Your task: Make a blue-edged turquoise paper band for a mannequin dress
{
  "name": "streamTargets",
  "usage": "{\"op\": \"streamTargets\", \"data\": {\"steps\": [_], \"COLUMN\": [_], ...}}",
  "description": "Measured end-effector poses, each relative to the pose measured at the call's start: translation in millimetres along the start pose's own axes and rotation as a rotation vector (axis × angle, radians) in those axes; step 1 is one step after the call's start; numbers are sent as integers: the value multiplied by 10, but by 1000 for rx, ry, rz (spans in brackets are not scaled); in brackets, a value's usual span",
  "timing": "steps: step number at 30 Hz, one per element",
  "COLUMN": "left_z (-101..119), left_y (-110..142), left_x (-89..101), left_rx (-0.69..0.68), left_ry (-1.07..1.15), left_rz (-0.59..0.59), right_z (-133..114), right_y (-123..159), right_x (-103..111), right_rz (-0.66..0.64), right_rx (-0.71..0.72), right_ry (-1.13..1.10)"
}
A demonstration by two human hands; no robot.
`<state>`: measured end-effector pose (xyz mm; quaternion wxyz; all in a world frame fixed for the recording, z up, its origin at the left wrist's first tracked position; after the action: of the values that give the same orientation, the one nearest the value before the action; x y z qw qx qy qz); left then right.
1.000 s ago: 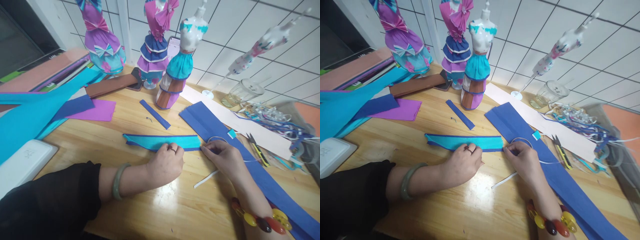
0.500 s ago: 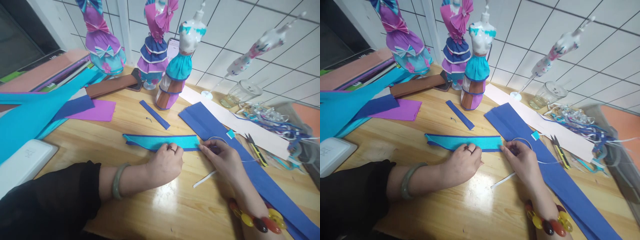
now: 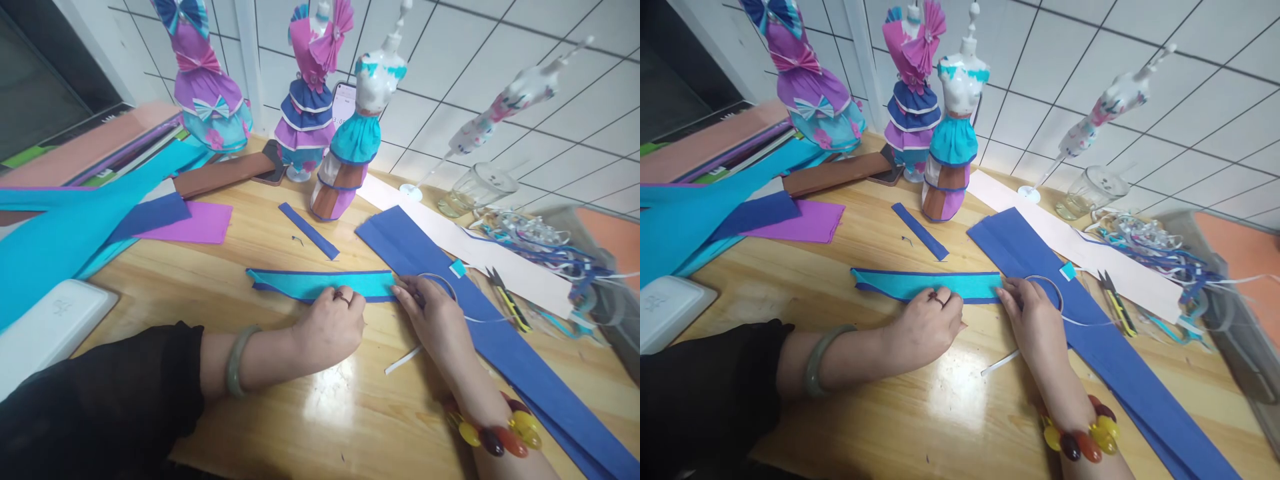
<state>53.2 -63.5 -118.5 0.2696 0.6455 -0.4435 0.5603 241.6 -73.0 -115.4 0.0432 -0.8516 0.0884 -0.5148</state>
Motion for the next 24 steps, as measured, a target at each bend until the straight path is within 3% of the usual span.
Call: {"op": "streamTargets", "data": {"steps": [3,6,8,10,15,24], "left_z": [5,12,15,15,3,12], "left_y": [2,3,2,-1,-14,-16], "left_x": [-4,-7,-7,-1,36,-10], "left_rx": [0,0,6,18,23,31], "left_ry": [4,-8,-18,-21,-30,-6], "left_rz": [14,28,34,31,1,27], "right_z": [-76,-168,-248,-336,-537,-474], "right_y": [42,110,179,261,433,392], "right_x": [100,195,181,101,-126,-29], "right_rz": [44,107,52,-81,-357,-411], "right_rx": [38,176,292,335,217,72], "right_ry": [61,220,306,356,492,711]}}
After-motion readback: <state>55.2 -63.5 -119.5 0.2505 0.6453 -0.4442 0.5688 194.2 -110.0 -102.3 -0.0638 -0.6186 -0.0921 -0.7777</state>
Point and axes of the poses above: each hand's wrist, its own y-axis away from the middle knuckle, its own x-axis out of the back of the hand, z = x × y, the point moved 3 cm from there along -y, towards the middle knuckle, and after that the axes turned 9 degrees about -y, right-handed, at the moved point
